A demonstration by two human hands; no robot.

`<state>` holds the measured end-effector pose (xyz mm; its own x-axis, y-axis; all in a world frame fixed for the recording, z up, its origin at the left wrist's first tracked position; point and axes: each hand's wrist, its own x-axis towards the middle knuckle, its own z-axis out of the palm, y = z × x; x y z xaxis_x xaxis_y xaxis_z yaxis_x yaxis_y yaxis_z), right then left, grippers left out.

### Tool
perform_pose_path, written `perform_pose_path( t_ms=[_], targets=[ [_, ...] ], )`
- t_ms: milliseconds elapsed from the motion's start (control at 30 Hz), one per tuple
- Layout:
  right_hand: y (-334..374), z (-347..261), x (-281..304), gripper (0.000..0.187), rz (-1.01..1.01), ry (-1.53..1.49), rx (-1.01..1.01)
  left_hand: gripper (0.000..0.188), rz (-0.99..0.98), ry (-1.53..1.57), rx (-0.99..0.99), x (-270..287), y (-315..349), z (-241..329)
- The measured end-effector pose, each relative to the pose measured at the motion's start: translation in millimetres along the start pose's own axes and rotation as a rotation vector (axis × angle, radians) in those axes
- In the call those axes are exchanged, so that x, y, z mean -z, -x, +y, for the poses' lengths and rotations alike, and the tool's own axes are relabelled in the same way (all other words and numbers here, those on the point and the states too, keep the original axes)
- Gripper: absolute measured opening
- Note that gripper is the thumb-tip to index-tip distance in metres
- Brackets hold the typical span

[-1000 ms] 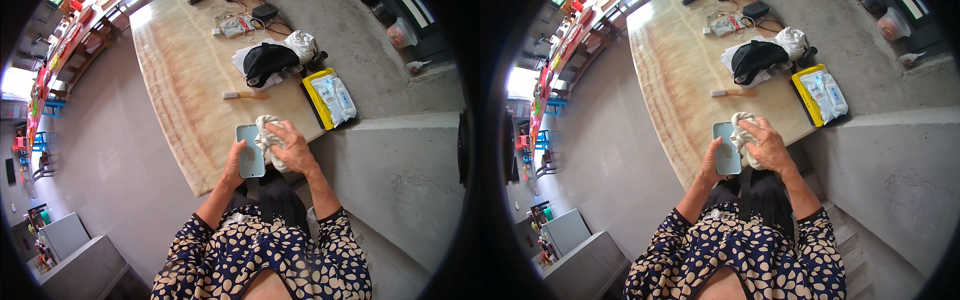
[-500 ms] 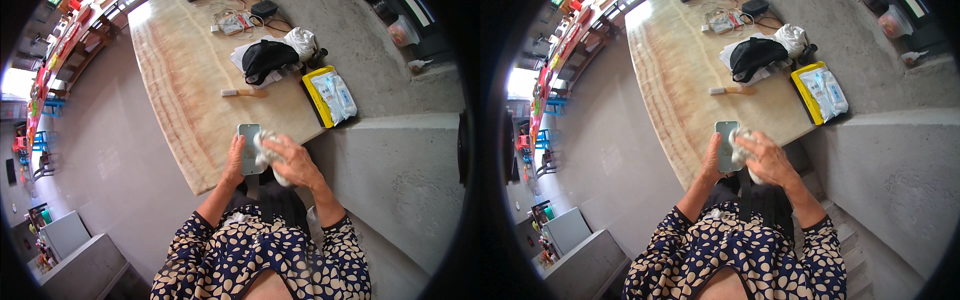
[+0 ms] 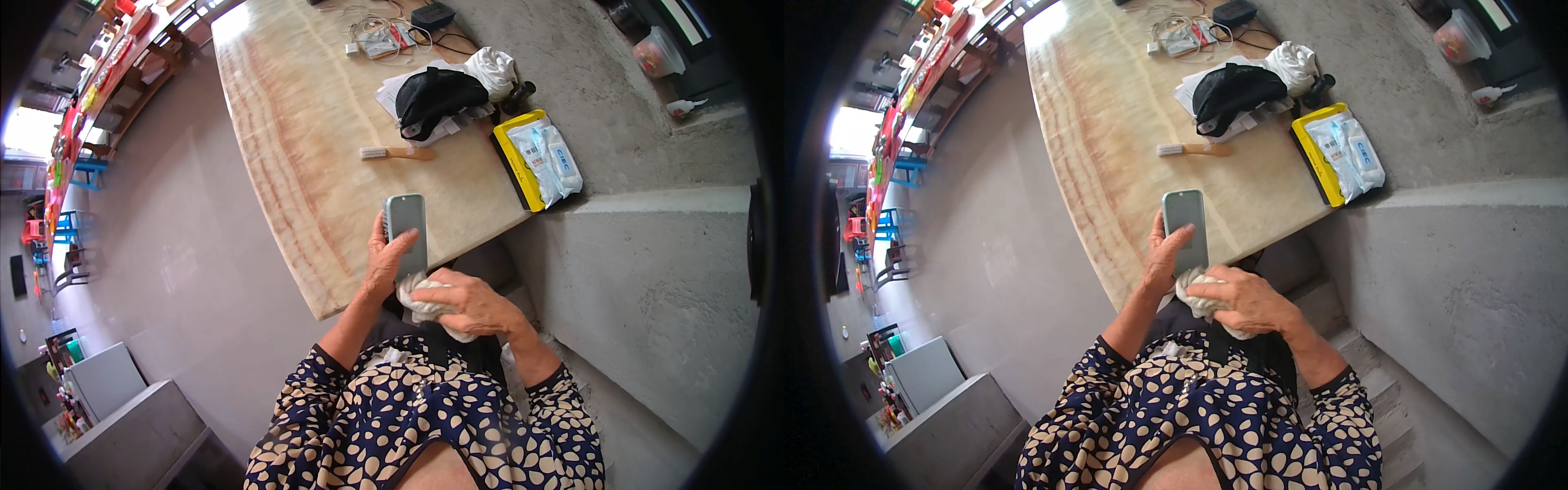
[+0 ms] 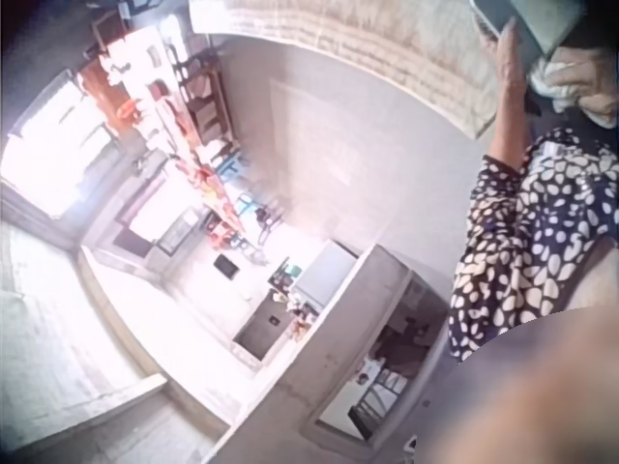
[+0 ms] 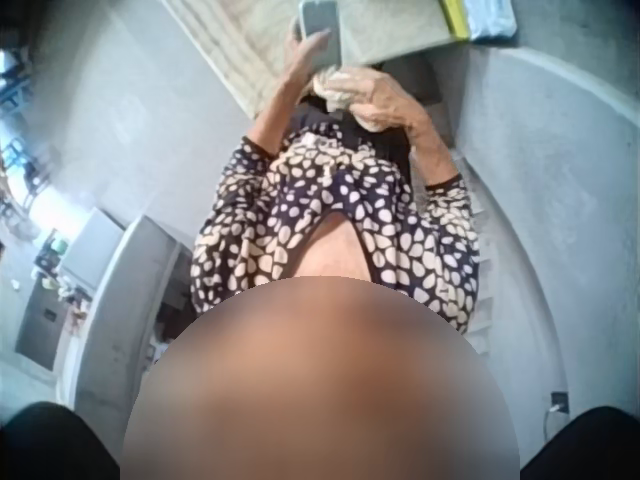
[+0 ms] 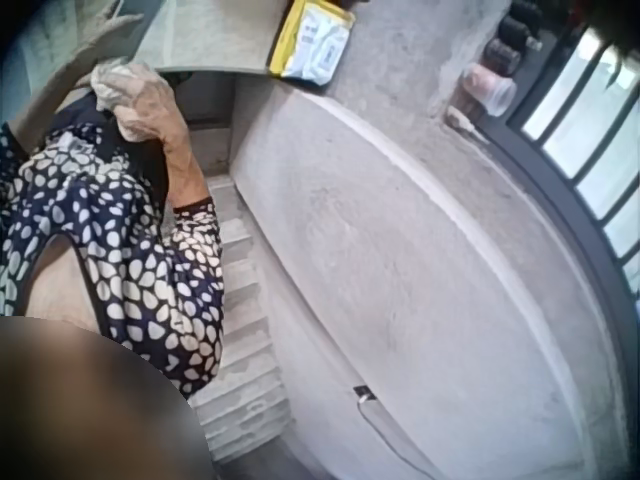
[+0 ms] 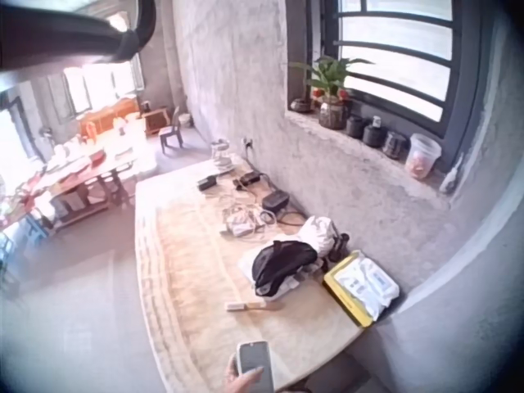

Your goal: The person wipes several items on a table with a white cloth, including a black camera, a small black rectangular object, a yellow box, a white snack bag, a blue wipes pack, a light blue rectangular case, and a wooden brush. The person handles each item one at a time, wiping all visible surfaces before placing them back on the table.

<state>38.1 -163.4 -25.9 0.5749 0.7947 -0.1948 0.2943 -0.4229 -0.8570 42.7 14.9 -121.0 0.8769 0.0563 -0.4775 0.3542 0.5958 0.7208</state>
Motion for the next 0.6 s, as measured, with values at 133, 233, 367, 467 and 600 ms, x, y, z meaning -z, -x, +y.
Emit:
perform_pose_path(
  t_ms=[133, 233, 367, 467, 600],
  targets=[
    [-15.4, -22.4, 11.7, 0.054, 0.604, 0.208, 0.034, 0.062, -0.140, -0.145, -0.262, -6.8, 7.7, 11.9],
    [-28.0, -21.5, 5.5, 0.054, 0.685, 0.459, 0.080, 0.068, -0.158, -0.308, -0.303, -6.5, 16.7, 5.5],
    [-19.4, -17.6, 18.0, 0.055, 0.677, 0.627, -0.051, 0.069, -0.134, -0.496, -0.362, 0.8, 27.0, 2.4],
    [-8.5, -8.8, 25.1, 0.055, 0.613, 0.576, -0.102, 0.063, -0.157, -0.570, -0.351, -2.3, 33.1, 9.5],
    [-8.9, -5.6, 21.8, 0.056, 0.759, 0.541, -0.248, 0.054, -0.126, -0.402, -0.232, -6.6, 35.8, 5.6]
  ],
)
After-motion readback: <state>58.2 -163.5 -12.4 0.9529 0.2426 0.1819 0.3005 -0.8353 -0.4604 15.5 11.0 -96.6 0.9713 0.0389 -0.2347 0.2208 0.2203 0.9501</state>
